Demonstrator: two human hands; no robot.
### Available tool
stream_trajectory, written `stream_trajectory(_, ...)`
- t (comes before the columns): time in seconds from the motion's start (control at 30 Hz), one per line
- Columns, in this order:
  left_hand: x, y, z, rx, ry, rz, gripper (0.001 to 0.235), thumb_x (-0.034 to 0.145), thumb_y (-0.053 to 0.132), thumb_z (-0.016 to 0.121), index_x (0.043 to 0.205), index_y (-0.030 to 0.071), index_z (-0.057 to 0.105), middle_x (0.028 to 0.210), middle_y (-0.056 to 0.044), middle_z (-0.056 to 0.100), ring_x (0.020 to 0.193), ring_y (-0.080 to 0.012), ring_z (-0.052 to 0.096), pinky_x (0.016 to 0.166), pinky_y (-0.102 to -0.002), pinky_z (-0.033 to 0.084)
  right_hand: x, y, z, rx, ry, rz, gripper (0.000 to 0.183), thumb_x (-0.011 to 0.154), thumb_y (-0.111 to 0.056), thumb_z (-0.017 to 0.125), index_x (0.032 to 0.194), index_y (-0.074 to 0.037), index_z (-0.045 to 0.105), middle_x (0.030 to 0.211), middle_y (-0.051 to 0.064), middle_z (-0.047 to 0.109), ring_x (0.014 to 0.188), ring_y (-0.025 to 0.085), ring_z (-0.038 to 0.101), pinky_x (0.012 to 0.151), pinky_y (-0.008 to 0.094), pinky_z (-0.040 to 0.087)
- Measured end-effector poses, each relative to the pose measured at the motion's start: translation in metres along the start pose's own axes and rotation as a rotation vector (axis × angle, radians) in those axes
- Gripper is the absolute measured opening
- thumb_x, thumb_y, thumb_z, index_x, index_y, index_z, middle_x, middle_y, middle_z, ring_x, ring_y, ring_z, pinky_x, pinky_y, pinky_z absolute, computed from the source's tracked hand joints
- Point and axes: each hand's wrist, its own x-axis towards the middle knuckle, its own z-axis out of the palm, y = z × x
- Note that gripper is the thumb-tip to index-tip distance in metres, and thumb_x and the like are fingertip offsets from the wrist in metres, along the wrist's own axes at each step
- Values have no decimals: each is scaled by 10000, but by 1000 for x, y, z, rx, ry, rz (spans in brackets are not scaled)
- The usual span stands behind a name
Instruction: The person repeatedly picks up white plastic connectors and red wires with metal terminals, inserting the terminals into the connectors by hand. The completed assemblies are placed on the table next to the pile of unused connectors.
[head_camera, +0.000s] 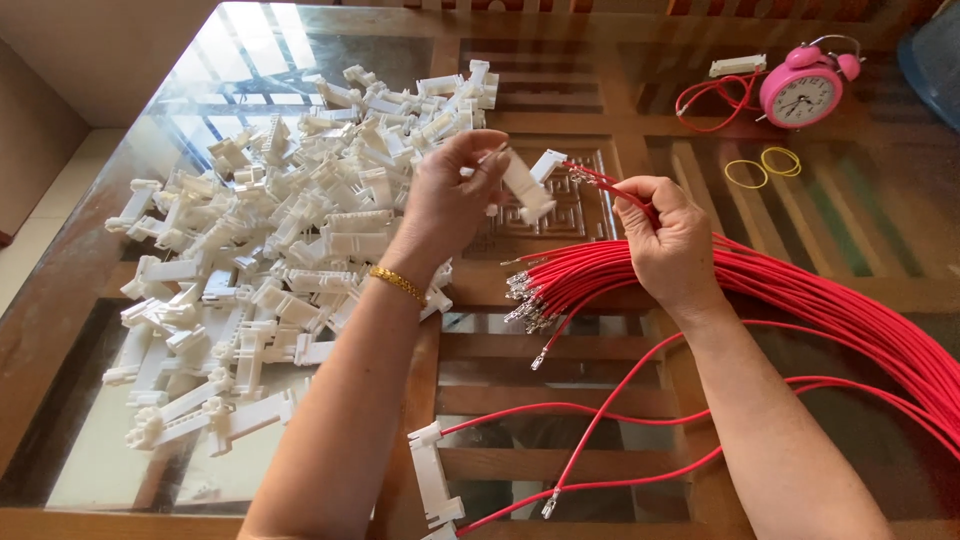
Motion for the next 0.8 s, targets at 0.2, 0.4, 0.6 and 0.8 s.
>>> stream_trajectory(0.2,-3,-50,49,-983,-117,-282,266,986,145,562,1243,80,588,1016,-154,690,770,-226,728,642,-340,644,-1,8,-7,35,33,19,107,1002,-133,652,1065,-62,699,785,130,629,765,191,605,719,369,509)
stream_trajectory(0.4,-8,-70,55,-1119,-109,-323,302,983,82,560,1284,59,565,1038,-209,683,849,-263,724,697,-376,646,2,-19,3,103,-13,28,96,985,-116,674,1066,-81,714,728,72,611,742,99,539,703,290,500)
stream_trajectory(0.6,-7,-79,54,-1227,-64,-309,379,940,-41,565,1310,39,566,1051,-223,633,863,-328,707,760,-416,647,-7,-10,12,16,-78,-52,97,972,-118,663,1028,-64,719,748,131,632,681,250,622,671,366,516)
stream_trajectory(0.8,-9,-91,67,-1273,-76,-249,444,909,-115,532,1331,23,538,1100,-244,624,992,-418,672,780,-470,630,-6,-27,18,43,-109,-81,159,939,-133,679,1084,-85,726,743,112,631,692,233,615,664,361,509)
